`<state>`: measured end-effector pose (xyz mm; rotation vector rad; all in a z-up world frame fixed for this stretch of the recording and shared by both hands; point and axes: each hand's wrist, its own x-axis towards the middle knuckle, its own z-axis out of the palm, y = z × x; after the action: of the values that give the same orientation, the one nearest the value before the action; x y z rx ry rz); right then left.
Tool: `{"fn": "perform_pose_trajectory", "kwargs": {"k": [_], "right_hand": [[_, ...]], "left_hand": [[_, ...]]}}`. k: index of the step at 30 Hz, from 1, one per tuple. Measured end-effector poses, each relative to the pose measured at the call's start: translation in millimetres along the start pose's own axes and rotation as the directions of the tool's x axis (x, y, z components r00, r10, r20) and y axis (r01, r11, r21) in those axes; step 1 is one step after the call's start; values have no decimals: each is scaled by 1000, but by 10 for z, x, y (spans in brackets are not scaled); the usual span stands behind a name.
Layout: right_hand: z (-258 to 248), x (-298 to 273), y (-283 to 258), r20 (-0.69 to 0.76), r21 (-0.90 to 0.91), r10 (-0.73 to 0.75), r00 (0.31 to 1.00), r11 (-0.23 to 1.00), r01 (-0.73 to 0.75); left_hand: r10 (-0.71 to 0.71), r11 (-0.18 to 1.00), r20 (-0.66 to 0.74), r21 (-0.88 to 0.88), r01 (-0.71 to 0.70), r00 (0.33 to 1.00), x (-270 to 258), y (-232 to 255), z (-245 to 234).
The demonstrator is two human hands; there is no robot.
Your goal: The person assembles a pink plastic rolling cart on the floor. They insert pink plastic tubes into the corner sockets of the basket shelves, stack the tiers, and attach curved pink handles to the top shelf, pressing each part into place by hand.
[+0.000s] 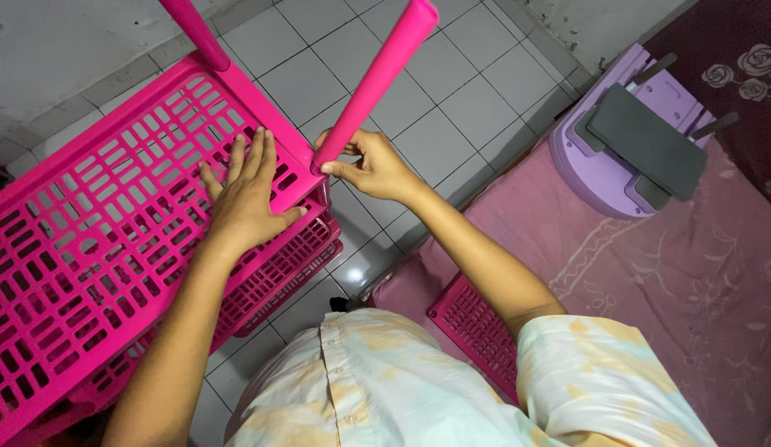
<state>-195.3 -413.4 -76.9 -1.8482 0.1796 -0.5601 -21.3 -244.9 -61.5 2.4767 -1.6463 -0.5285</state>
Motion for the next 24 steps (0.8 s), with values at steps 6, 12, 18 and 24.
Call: {"fn": "perform_pose_trajectory", "kwargs": {"k": [6,12,18,24], "right_hand": [[11,22,-197,4,-186,53,999,981,-51],[-52,105,-287,65,-236,-6,998,972,22],[-128,267,-289,232,-403,10,973,911,87],[0,208,-322,123,-565,-50,991,818,111]], "left_hand": [[6,1000,-2,26,-6,1000,-4,7,9],[15,1000,3,8,-15,1000,-8,5,1],[1,1000,9,-17,-1,1000,4,5,-11],[-6,1000,-27,-23,6,1000,-4,20,3]]}}
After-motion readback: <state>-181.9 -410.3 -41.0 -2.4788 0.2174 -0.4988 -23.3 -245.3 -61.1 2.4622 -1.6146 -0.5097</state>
